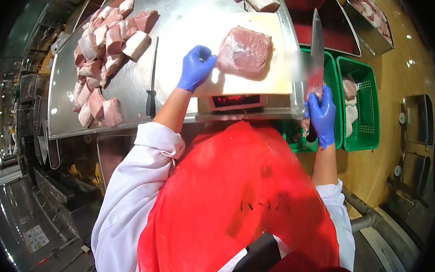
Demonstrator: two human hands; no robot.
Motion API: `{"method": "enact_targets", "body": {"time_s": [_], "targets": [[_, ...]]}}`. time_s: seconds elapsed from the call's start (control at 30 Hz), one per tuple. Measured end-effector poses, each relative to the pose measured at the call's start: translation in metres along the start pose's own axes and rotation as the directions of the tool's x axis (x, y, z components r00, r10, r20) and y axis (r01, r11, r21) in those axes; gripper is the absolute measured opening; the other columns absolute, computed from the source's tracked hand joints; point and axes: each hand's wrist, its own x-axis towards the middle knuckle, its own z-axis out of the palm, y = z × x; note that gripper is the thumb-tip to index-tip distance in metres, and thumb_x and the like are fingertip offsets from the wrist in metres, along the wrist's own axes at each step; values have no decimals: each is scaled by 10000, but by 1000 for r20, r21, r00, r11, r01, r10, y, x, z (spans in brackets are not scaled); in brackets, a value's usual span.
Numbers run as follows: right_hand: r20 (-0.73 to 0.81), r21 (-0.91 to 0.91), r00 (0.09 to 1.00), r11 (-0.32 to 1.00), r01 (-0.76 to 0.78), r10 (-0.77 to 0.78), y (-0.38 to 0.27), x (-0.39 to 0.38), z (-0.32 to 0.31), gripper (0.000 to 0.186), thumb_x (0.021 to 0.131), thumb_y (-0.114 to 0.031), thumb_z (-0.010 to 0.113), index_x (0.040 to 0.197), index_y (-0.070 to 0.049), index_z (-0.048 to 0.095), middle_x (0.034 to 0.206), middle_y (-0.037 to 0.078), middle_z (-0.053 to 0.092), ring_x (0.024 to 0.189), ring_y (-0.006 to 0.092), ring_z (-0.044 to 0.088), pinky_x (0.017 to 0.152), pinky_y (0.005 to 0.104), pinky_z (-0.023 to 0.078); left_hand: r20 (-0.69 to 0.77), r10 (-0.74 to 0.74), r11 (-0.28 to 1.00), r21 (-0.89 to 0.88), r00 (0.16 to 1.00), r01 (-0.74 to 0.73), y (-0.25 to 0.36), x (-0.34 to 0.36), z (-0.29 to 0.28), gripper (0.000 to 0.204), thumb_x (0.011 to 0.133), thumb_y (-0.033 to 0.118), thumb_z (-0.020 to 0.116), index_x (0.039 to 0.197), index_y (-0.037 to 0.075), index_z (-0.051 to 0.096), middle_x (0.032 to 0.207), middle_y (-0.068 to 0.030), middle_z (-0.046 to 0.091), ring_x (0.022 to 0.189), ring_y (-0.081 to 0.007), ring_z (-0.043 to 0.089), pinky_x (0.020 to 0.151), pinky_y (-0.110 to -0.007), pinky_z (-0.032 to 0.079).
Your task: The person cuts large pieces of raw meat on a cutting board using a knife, separating fat and trimming edges. The trimmed pieces are placed into green baskets while larger portions remain on the board.
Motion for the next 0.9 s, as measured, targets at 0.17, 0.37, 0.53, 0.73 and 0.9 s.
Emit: {"method": "enact_targets", "body": {"time_s": [0.17, 0.37, 0.53, 0.73, 0.9], "targets": [[18, 102, 1000, 995, -5, 3, -29, 6, 25, 300, 983, -99, 649, 1240, 0, 531, 842, 65, 675, 625, 75, 616, 495, 233, 490, 104, -6, 995, 97, 995, -5, 18, -9, 4, 220, 854, 197, 683, 894, -17, 710, 769, -178, 710, 702, -258, 696, 696, -366, 552], [99, 47, 995, 999, -3, -2, -51, 5, 88, 397, 972, -118, 652, 1321, -12, 494, 892, 151, 700, 704, 169, 700, 520, 311, 532, 146, 18, 1000, 12, 989, -20, 16, -13, -10, 164, 874, 149, 662, 855, -12, 687, 700, -138, 680, 638, -203, 650, 644, -343, 530], [226, -333, 954, 905, 265, -197, -70, 8, 142, 623, 954, -160, 587, 1534, -163, 359, 881, 236, 683, 737, 425, 679, 633, 507, 531, 131, 64, 995, -81, 989, -54, 4, -19, -13, 144, 889, 109, 666, 811, -10, 646, 644, -64, 623, 597, -90, 560, 584, -289, 489], [429, -607, 889, 677, 416, -162, -84, -5, 172, 800, 902, -83, 543, 1615, -267, 230, 853, 213, 676, 707, 432, 658, 645, 536, 531, 91, 210, 975, -98, 973, -201, -2, -18, -12, 137, 872, 111, 672, 811, -8, 642, 644, -108, 628, 571, -149, 587, 581, -324, 496], [519, -780, 846, 472, 411, 122, -117, -50, 125, 868, 854, -26, 544, 1620, -275, 222, 819, 218, 675, 692, 417, 669, 631, 524, 539, 61, 260, 965, -52, 964, -257, -12, -16, -16, 129, 856, 110, 666, 808, -6, 636, 663, -152, 623, 573, -228, 603, 595, -356, 504]]}}
